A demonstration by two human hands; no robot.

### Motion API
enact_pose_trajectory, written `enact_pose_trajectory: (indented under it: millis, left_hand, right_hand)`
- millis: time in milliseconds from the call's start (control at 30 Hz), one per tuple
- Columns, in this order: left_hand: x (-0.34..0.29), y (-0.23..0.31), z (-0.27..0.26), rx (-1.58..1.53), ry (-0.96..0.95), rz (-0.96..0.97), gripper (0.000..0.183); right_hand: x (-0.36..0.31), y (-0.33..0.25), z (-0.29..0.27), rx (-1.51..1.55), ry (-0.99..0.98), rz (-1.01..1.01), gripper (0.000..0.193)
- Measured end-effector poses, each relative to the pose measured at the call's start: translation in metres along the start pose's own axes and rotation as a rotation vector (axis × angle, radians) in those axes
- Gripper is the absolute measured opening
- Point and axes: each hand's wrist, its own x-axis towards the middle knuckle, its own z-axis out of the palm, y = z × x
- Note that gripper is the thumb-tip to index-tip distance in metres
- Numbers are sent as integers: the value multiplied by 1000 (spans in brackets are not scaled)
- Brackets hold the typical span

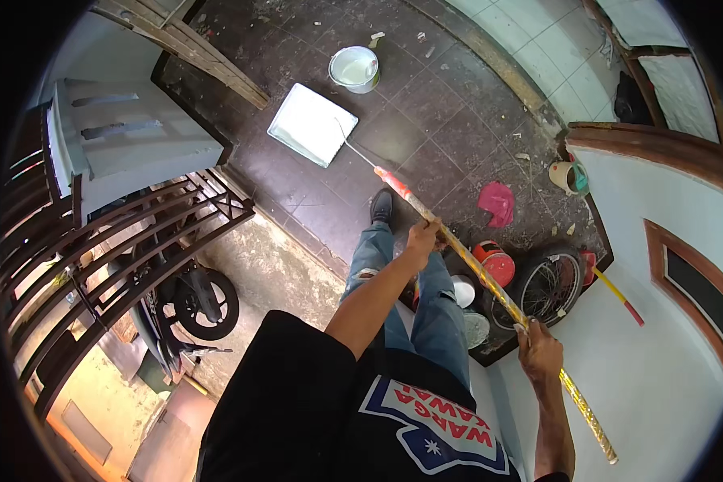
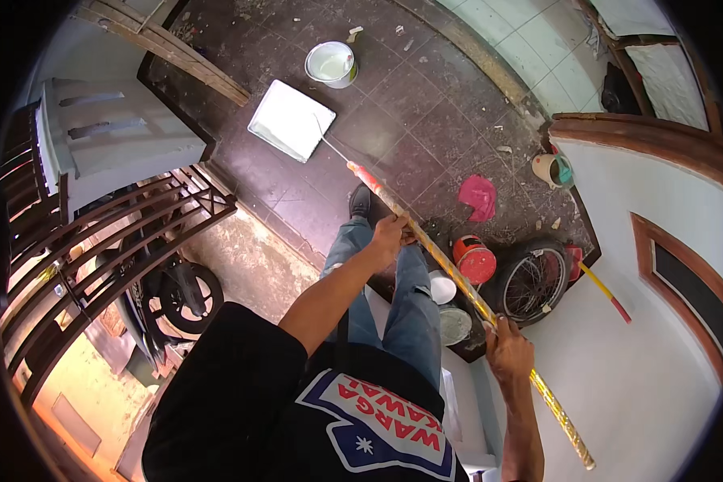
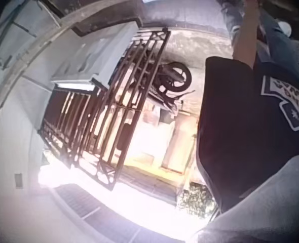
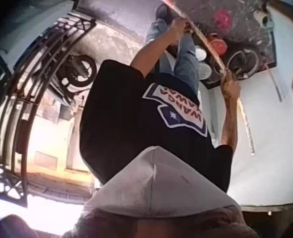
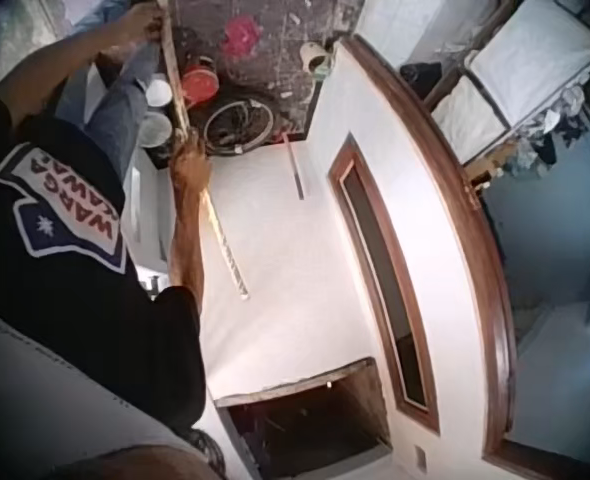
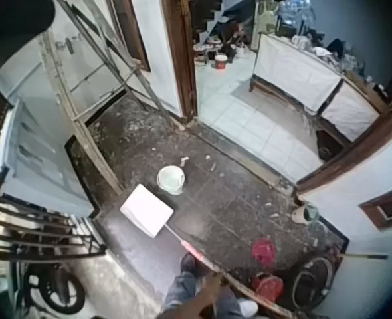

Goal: The person dips a paint roller attached to an extension pole into a paint tray, paints the ceiling, and dips the roller back into the paint tray to paint the ceiling again.

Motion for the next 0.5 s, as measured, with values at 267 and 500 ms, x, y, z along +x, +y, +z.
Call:
enact_pose_trajectory:
  millis: [267,500]
  left_hand:
    - [8,85,-53,108,202,104,29]
    - [-19,87,-39,5,69,172,30]
  right_hand:
    - [50,-81,20,17,83,-112,31]
    - [42,-70,-12,41,131,-117,30]
